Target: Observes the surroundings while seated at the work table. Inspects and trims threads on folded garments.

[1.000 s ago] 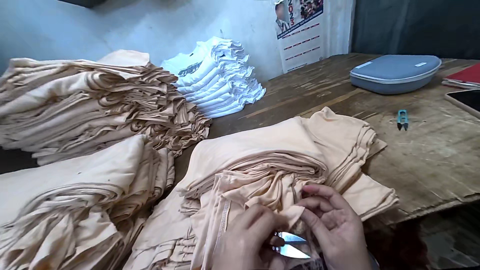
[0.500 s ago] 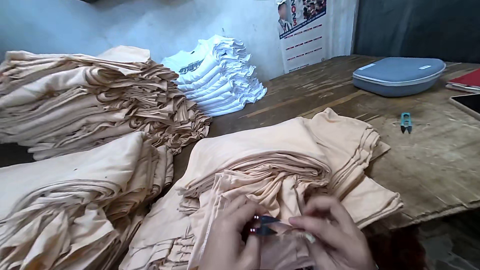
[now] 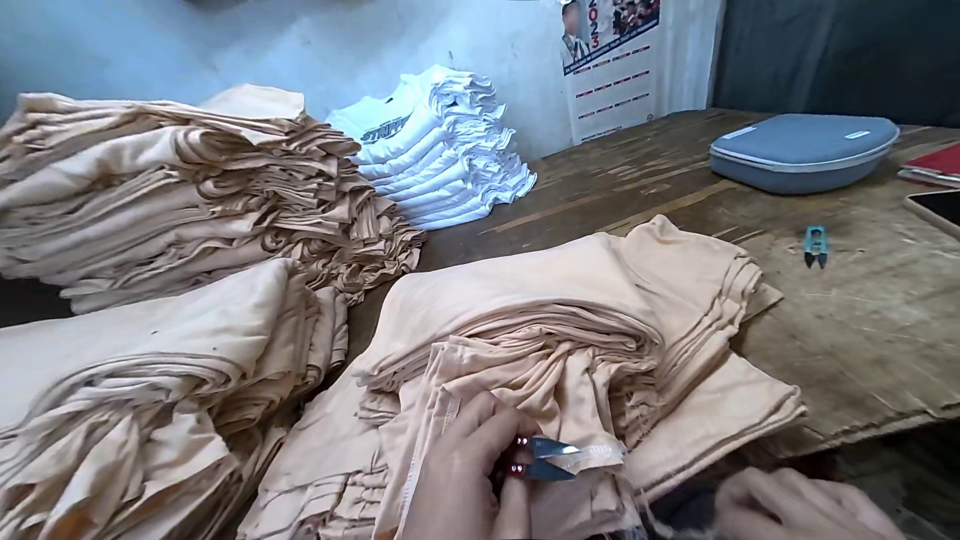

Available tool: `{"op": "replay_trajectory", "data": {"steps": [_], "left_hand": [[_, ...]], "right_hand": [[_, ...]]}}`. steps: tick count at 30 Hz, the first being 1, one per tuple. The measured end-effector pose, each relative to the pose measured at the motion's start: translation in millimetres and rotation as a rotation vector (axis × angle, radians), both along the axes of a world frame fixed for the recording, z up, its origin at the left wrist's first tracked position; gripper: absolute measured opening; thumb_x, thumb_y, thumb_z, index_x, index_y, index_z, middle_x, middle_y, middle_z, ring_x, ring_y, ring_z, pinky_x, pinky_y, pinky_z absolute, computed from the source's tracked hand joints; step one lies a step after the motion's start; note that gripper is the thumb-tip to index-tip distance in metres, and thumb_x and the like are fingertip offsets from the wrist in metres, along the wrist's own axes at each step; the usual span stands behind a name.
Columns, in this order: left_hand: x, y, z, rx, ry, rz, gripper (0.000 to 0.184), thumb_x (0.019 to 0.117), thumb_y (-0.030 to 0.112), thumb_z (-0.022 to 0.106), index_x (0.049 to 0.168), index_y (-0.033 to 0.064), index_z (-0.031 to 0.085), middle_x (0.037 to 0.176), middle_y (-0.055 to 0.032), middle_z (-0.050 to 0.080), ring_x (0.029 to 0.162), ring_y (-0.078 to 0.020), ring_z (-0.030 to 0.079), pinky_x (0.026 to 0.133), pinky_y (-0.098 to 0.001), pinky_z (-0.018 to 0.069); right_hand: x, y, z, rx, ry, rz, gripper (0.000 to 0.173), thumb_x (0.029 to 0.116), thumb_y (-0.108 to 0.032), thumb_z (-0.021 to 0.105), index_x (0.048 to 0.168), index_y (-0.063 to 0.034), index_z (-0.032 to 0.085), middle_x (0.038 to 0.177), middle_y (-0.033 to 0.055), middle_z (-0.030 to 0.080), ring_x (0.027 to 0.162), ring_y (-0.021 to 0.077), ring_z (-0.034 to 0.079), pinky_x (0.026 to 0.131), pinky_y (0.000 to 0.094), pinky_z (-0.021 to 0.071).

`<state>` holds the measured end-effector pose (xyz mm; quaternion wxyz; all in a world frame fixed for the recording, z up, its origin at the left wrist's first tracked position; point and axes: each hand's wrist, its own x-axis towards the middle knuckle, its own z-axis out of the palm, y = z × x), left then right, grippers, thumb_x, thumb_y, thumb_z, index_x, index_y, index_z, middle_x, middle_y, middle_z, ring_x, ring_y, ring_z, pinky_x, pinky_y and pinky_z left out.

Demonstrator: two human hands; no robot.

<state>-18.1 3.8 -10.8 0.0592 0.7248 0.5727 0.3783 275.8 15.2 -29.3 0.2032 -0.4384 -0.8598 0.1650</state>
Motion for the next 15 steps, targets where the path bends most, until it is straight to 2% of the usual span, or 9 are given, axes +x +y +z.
{"op": "replay_trajectory", "data": {"steps": [1,3,5,7,8,10,13,15], "left_hand": [[0,0,0,0.005,-0.001,0.005,0.018,0.0852,0.004,0.062,0.096,0.0093,0.076,0.088,-0.0006,0.061,0.073,-0.0033,0.057,0.061,-0.0183,0.0488],[0,2,-1,0.017,-0.007,0.012,0.018,0.0852,0.004,0.062,0.095,0.0088,0.076,0.088,-0.0004,0.061,0.073,-0.0027,0.057,0.061,-0.0176,0.0481],[0,1,-2,0.017,-0.010,0.016,0.017,0.0854,0.004,0.063,0.095,0.0083,0.076,0.088,-0.0005,0.061,0.074,-0.0029,0.057,0.062,-0.0175,0.0479],[-1,1,-1,0.014,-0.010,0.020,0.018,0.0849,0.003,0.063,0.096,0.0076,0.076,0.089,-0.0011,0.062,0.074,-0.0037,0.058,0.062,-0.0185,0.0489],[-2,0,-1,0.013,-0.008,0.025,0.019,0.0848,0.003,0.062,0.097,0.0072,0.076,0.089,-0.0016,0.062,0.074,-0.0041,0.058,0.062,-0.0192,0.0494],[-3,-3,-1,0.006,-0.001,0.034,0.018,0.0847,0.002,0.062,0.097,0.0062,0.076,0.089,-0.0028,0.062,0.074,-0.0048,0.058,0.062,-0.0194,0.0497],[-3,-6,-3,0.021,-0.011,0.026,0.017,0.0831,0.001,0.066,0.097,0.0060,0.076,0.089,-0.0044,0.062,0.076,-0.0058,0.059,0.063,-0.0195,0.0513],[-2,-11,-7,0.071,-0.007,0.003,0.022,0.0835,0.011,0.078,0.106,0.0089,0.076,0.095,-0.0058,0.065,0.082,-0.0079,0.064,0.070,-0.0215,0.0562]], "right_hand": [[-7,-1,0,0.029,-0.012,-0.114,0.054,0.0939,-0.060,0.064,0.095,-0.0076,0.078,0.110,0.0192,0.072,0.102,0.0430,0.066,0.092,0.0669,0.0440],[-29,2,-5,0.153,0.213,-0.215,0.044,0.0914,-0.054,0.072,0.094,-0.0108,0.080,0.113,0.0133,0.074,0.105,0.0329,0.068,0.093,0.0575,0.0493],[-58,4,-14,0.260,0.499,-0.156,0.036,0.0879,-0.043,0.081,0.099,-0.0097,0.076,0.118,0.0160,0.070,0.110,0.0272,0.066,0.094,0.0485,0.0526],[-83,10,-28,0.340,0.605,-0.090,0.031,0.0896,-0.030,0.081,0.113,-0.0110,0.074,0.125,0.0185,0.066,0.116,0.0260,0.064,0.097,0.0428,0.0528],[-91,15,-39,0.374,0.656,-0.069,0.024,0.0913,-0.020,0.078,0.113,-0.0108,0.076,0.122,0.0160,0.068,0.113,0.0221,0.066,0.096,0.0370,0.0555],[-93,23,-59,0.447,0.769,-0.010,0.014,0.0923,-0.004,0.073,0.104,-0.0089,0.080,0.106,0.0072,0.076,0.100,0.0118,0.072,0.089,0.0253,0.0596],[-76,19,-67,0.490,0.836,0.037,0.009,0.0937,-0.006,0.073,0.099,-0.0087,0.079,0.096,0.0027,0.076,0.091,0.0089,0.070,0.084,0.0240,0.0573],[-68,11,-69,0.480,0.846,0.042,0.007,0.0931,-0.006,0.074,0.098,-0.0081,0.079,0.094,0.0032,0.076,0.090,0.0101,0.070,0.084,0.0258,0.0576]]}}
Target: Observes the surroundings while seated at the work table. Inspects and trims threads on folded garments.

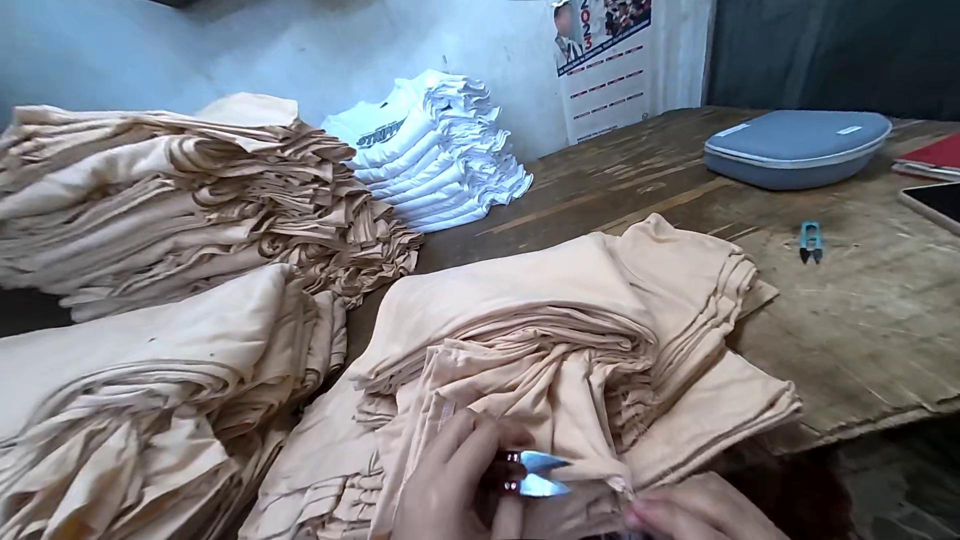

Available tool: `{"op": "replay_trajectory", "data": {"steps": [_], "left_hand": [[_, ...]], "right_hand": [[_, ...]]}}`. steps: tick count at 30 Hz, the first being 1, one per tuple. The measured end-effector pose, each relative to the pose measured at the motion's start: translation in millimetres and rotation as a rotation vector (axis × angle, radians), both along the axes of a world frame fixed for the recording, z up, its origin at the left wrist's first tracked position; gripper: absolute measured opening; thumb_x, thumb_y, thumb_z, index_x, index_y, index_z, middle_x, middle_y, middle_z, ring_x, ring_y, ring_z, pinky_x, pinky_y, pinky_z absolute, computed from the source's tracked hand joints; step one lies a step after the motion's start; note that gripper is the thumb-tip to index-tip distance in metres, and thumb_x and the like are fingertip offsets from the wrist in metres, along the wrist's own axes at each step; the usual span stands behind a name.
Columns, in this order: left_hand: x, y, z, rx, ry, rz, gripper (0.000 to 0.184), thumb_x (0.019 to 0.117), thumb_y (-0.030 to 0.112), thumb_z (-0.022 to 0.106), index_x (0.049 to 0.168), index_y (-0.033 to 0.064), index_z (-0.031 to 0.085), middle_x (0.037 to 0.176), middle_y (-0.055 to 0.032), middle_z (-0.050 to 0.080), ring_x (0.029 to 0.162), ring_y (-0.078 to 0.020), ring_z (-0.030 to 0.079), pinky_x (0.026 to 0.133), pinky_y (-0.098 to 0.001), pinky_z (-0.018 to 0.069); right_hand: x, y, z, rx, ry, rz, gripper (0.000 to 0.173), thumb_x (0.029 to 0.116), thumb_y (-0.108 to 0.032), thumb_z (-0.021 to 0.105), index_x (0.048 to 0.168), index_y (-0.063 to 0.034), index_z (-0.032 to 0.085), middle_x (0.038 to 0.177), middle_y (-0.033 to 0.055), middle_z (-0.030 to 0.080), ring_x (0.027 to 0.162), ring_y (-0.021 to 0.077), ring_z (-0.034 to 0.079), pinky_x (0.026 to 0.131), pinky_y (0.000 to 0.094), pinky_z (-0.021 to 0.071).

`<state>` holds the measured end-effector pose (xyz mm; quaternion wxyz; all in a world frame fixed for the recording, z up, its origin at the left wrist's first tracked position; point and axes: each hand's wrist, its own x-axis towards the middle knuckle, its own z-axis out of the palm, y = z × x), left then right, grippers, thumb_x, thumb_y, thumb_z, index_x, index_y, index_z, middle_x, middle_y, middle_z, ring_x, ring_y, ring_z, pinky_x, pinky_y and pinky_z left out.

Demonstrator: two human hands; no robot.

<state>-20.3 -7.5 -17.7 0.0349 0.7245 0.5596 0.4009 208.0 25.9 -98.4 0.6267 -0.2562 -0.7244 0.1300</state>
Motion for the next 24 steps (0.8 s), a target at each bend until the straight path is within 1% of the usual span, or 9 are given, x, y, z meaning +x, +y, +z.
{"op": "replay_trajectory", "data": {"steps": [1,3,7,11,14,17,20,22,24], "left_hand": [[1,-2,0,0.041,0.029,-0.022,0.030,0.0858,0.022,0.082,0.113,0.0110,0.075,0.100,-0.0070,0.066,0.088,-0.0108,0.064,0.078,-0.0258,0.0561],[7,-7,-3,0.161,0.120,-0.059,0.027,0.0912,0.032,0.078,0.115,0.0200,0.076,0.101,-0.0046,0.069,0.094,-0.0155,0.063,0.085,-0.0365,0.0491],[26,-14,-11,0.386,0.394,-0.043,0.018,0.0974,0.022,0.068,0.113,0.0236,0.076,0.103,-0.0011,0.072,0.092,-0.0189,0.058,0.088,-0.0394,0.0371],[22,-7,-17,0.472,0.469,-0.024,0.015,0.0968,0.019,0.069,0.108,0.0196,0.078,0.096,-0.0003,0.073,0.086,-0.0184,0.057,0.082,-0.0363,0.0382],[17,-6,-16,0.420,0.393,0.020,0.014,0.0965,0.025,0.069,0.109,0.0219,0.076,0.093,0.0002,0.070,0.087,-0.0183,0.056,0.084,-0.0380,0.0373],[16,0,-14,0.244,0.356,0.045,0.031,0.0919,0.041,0.074,0.113,0.0186,0.074,0.091,-0.0034,0.068,0.088,-0.0214,0.062,0.080,-0.0433,0.0453],[7,0,-15,0.279,0.290,0.030,0.011,0.0902,0.021,0.069,0.100,0.0156,0.072,0.079,-0.0027,0.063,0.079,-0.0193,0.059,0.077,-0.0381,0.0438],[-4,-10,-7,0.257,0.272,0.005,0.006,0.0939,0.020,0.067,0.097,0.0159,0.071,0.075,-0.0029,0.059,0.075,-0.0177,0.056,0.075,-0.0351,0.0425],[-12,-17,0,0.106,0.326,-0.028,0.009,0.0900,0.011,0.068,0.095,0.0150,0.075,0.075,-0.0055,0.063,0.075,-0.0223,0.060,0.073,-0.0412,0.0440]], "right_hand": [[2,-2,0,-0.005,0.000,0.010,0.005,0.0929,-0.006,0.075,0.096,-0.0073,0.079,0.094,0.0042,0.076,0.090,0.0111,0.070,0.084,0.0265,0.0579],[2,-6,-2,0.002,-0.003,0.031,0.006,0.0928,-0.005,0.074,0.096,-0.0053,0.078,0.094,0.0074,0.076,0.089,0.0142,0.071,0.084,0.0285,0.0579],[-4,-14,-1,0.041,-0.021,0.010,0.007,0.0931,-0.003,0.071,0.098,-0.0035,0.077,0.094,0.0103,0.075,0.087,0.0171,0.070,0.083,0.0306,0.0577],[-8,-13,-1,0.012,0.026,0.036,0.004,0.0930,-0.005,0.072,0.095,-0.0026,0.075,0.092,0.0100,0.074,0.087,0.0163,0.071,0.083,0.0295,0.0585],[-6,-11,3,-0.108,-0.027,-0.097,0.014,0.0917,-0.022,0.075,0.094,-0.0091,0.072,0.090,0.0055,0.072,0.091,0.0146,0.067,0.085,0.0311,0.0546],[-8,2,6,-0.248,-0.095,-0.128,0.032,0.0902,-0.039,0.079,0.113,-0.0167,0.078,0.115,0.0100,0.063,0.108,0.0152,0.058,0.091,0.0303,0.0502],[-9,8,4,-0.236,0.034,-0.038,0.008,0.0900,-0.027,0.081,0.093,-0.0209,0.079,0.107,0.0011,0.062,0.105,0.0047,0.058,0.090,0.0201,0.0506],[-6,5,3,-0.238,0.098,-0.029,0.007,0.0902,-0.028,0.081,0.090,-0.0210,0.078,0.101,-0.0027,0.059,0.100,0.0000,0.056,0.087,0.0150,0.0481],[-2,5,0,-0.258,0.099,-0.048,0.009,0.0918,-0.030,0.079,0.090,-0.0209,0.077,0.102,-0.0030,0.058,0.099,-0.0008,0.056,0.087,0.0145,0.0477]]}}
